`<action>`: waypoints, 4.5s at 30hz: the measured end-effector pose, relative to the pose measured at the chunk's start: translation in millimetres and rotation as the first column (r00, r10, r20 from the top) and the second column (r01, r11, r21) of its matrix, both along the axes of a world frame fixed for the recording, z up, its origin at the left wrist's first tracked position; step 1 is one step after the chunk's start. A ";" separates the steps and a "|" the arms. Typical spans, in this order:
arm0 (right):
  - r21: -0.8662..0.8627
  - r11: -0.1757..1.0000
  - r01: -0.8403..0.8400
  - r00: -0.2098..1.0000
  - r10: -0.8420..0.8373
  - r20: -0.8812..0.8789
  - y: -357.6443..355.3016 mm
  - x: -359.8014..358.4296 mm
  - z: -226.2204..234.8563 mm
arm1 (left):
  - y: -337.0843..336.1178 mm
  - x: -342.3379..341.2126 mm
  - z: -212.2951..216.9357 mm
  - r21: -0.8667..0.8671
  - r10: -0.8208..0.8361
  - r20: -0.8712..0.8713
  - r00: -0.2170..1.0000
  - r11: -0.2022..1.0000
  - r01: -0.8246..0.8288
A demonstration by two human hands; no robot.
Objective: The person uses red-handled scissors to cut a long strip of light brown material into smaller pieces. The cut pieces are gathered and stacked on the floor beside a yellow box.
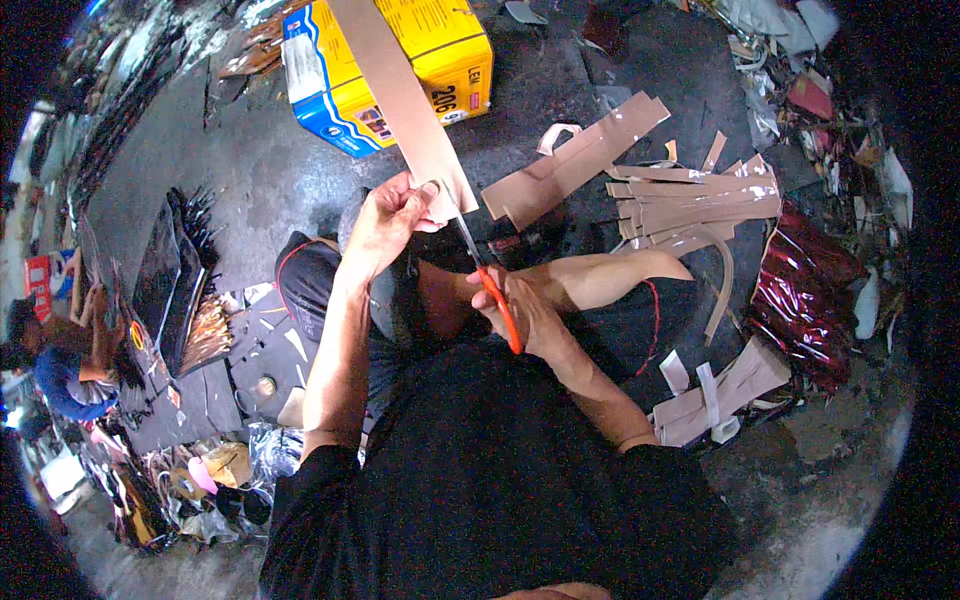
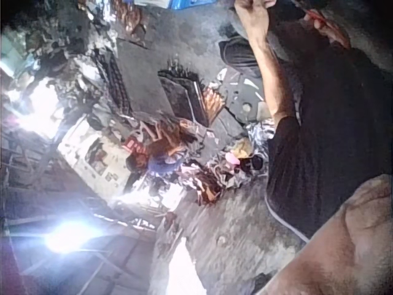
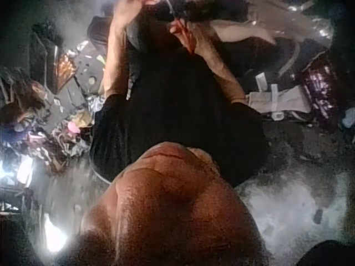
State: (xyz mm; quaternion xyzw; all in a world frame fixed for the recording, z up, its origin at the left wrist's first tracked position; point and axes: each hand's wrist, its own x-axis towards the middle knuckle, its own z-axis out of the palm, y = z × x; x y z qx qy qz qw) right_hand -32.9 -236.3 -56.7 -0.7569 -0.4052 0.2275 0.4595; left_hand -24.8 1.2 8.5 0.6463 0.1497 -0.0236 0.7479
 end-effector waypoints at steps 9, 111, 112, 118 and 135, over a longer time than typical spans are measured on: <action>0.160 0.984 0.077 0.922 -0.131 0.365 11.6 -2.7 -10.5 | -1.3 -3.3 -7.6 -0.024 -0.026 0.054 0.998 0.999 0.028; 0.345 0.891 0.295 0.955 -0.268 -0.126 58.5 49.4 55.2 | 9.1 43.3 17.3 0.005 -0.179 -0.021 0.984 0.984 0.179; 0.307 0.909 0.283 0.958 -0.253 -0.137 56.4 49.2 60.8 | 8.2 41.9 19.7 -0.004 -0.169 -0.030 0.985 0.986 0.169; 0.248 0.914 0.321 0.906 -0.220 -0.361 48.8 36.5 60.9 | 16.5 47.5 41.8 0.077 -0.115 0.043 0.992 0.991 0.112; -0.001 0.984 0.179 0.981 -0.179 -0.080 50.3 49.1 95.8 | -5.5 36.1 76.3 0.180 -0.091 0.146 0.985 0.982 0.064</action>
